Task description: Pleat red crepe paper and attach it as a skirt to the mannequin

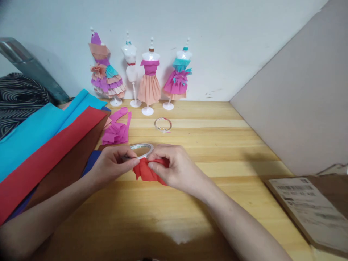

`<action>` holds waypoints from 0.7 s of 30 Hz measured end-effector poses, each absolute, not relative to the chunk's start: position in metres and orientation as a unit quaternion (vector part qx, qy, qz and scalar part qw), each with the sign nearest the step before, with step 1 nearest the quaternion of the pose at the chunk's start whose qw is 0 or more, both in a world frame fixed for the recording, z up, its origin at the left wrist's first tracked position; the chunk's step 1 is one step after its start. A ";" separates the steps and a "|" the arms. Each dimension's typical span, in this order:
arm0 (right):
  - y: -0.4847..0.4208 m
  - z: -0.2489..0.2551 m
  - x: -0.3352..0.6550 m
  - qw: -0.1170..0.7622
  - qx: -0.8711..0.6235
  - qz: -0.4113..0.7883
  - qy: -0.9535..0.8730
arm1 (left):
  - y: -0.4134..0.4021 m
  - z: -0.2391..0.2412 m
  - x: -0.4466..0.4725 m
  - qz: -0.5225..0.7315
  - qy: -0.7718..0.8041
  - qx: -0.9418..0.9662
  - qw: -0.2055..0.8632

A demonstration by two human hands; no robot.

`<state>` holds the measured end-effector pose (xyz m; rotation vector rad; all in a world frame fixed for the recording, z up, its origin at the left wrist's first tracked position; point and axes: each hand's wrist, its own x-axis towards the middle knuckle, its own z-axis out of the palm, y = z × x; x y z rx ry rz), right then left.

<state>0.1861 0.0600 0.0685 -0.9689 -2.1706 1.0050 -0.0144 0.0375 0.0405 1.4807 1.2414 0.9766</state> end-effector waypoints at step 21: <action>0.058 0.064 0.181 0.277 -0.444 0.407 -0.748 | 0.034 0.043 -0.014 0.377 0.516 0.620 0.456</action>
